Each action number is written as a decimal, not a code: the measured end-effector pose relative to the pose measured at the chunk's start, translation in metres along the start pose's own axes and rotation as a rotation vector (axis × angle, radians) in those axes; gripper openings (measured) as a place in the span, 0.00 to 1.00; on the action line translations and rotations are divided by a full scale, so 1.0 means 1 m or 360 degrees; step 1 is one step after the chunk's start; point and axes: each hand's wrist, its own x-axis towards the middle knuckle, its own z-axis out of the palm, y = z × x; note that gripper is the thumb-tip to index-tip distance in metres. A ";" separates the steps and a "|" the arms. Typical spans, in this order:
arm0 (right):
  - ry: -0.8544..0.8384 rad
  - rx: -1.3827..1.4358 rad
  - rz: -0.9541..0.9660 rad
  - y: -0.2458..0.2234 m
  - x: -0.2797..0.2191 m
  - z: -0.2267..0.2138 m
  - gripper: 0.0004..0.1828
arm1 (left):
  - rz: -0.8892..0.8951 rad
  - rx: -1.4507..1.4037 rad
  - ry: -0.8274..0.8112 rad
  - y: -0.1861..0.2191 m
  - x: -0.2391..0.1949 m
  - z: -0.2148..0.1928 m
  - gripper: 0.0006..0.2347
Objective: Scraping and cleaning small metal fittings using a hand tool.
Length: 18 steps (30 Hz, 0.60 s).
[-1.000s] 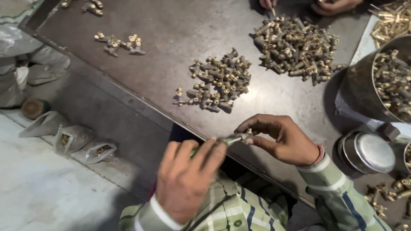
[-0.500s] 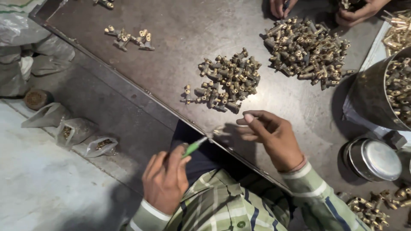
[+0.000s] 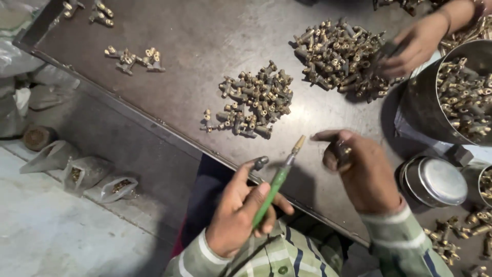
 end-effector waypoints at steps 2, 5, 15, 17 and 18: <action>-0.0186 -0.0244 0.0123 0.007 -0.015 0.003 0.15 | -0.0019 -0.0097 -0.0059 0.002 0.002 0.009 0.20; -0.0393 -0.0471 0.0290 0.001 -0.034 0.016 0.19 | -0.0036 -0.0282 -0.0195 0.000 0.006 0.018 0.21; -0.0147 -0.0945 0.0225 -0.027 -0.052 0.007 0.23 | 0.0372 0.0645 -0.0225 0.034 -0.006 0.004 0.28; -0.0172 -0.0886 0.0277 -0.026 -0.057 0.007 0.23 | 0.0518 0.0891 -0.0177 0.040 -0.007 0.007 0.28; -0.0203 -0.0825 0.0330 -0.026 -0.059 0.007 0.23 | 0.0665 0.1137 -0.0120 0.043 -0.008 0.008 0.28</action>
